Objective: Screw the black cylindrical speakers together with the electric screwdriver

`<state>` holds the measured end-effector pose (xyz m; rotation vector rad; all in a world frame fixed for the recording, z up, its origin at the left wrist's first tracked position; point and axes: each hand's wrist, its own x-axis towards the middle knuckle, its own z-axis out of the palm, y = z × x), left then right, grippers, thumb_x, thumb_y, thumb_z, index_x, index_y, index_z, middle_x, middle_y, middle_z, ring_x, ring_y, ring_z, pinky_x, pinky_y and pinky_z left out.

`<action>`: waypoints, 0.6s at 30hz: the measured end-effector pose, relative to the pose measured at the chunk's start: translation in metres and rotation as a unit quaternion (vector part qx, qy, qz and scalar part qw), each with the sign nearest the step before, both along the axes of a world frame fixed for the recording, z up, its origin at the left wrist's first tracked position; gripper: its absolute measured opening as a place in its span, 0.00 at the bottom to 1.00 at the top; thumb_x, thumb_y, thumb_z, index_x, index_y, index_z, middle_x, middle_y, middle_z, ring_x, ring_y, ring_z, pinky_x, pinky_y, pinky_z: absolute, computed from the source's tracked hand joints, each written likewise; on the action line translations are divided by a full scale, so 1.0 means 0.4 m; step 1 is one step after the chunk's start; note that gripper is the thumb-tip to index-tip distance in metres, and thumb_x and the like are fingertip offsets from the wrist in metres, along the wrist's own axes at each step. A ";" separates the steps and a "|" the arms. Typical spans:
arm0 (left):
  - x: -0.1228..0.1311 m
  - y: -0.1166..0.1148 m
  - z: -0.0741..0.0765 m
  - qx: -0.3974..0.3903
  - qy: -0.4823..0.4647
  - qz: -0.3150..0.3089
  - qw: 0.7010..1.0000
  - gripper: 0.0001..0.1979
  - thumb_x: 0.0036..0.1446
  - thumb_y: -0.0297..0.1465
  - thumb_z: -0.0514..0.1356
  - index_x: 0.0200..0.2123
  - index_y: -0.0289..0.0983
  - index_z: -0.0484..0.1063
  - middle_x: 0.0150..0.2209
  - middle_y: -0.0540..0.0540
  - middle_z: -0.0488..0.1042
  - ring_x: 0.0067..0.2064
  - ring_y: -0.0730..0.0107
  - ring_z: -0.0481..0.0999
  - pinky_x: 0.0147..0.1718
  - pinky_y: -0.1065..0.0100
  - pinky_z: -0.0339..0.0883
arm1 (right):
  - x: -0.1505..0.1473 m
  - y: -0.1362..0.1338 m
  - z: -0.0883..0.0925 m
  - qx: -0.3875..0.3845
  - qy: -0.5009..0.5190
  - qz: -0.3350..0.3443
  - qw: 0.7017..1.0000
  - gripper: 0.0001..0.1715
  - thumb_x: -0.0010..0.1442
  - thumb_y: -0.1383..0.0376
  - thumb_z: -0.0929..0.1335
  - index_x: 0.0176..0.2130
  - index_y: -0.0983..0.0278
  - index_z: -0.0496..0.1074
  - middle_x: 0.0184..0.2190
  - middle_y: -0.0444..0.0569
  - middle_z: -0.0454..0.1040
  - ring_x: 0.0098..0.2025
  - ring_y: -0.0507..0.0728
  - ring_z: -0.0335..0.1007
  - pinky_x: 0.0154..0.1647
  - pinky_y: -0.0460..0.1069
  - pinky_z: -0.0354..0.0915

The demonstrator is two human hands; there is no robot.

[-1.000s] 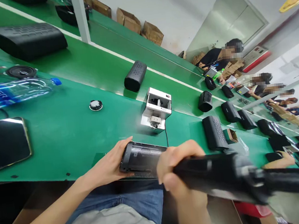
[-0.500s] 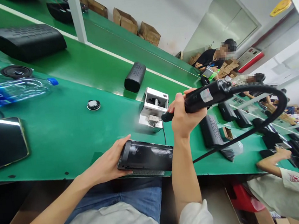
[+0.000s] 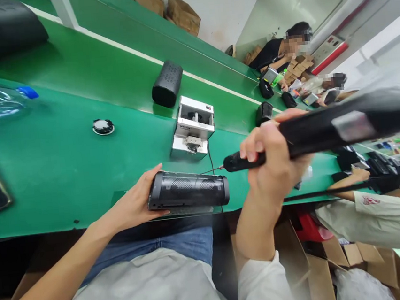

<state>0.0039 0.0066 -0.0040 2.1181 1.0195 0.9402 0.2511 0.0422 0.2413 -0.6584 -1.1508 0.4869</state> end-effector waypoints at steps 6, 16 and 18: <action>-0.009 0.008 -0.014 0.005 0.002 -0.001 1.000 0.64 0.62 0.43 0.76 0.83 0.45 0.33 0.76 0.28 0.60 0.75 0.31 0.66 0.71 0.33 0.67 | 0.096 -0.177 0.030 -0.014 -0.057 0.034 0.998 0.14 0.54 0.73 0.73 0.39 0.57 0.78 0.18 0.33 0.62 0.11 0.47 0.46 0.09 0.45 0.53; -0.014 0.010 -0.016 -0.015 0.020 0.011 1.000 0.64 0.62 0.47 0.74 0.83 0.46 0.32 0.76 0.30 0.60 0.76 0.33 0.66 0.71 0.35 0.68 | 0.017 -0.209 -0.056 -0.014 -0.047 0.028 0.998 0.14 0.61 0.74 0.74 0.44 0.59 0.72 0.21 0.32 0.61 0.15 0.46 0.50 0.14 0.43 0.56; -0.016 0.005 -0.017 -0.027 0.029 0.010 0.999 0.64 0.62 0.47 0.74 0.83 0.48 0.31 0.77 0.31 0.60 0.76 0.33 0.66 0.72 0.34 0.67 | 0.013 -0.211 -0.077 -0.042 -0.050 0.023 0.998 0.14 0.63 0.73 0.74 0.44 0.58 0.71 0.22 0.33 0.63 0.17 0.47 0.54 0.17 0.44 0.60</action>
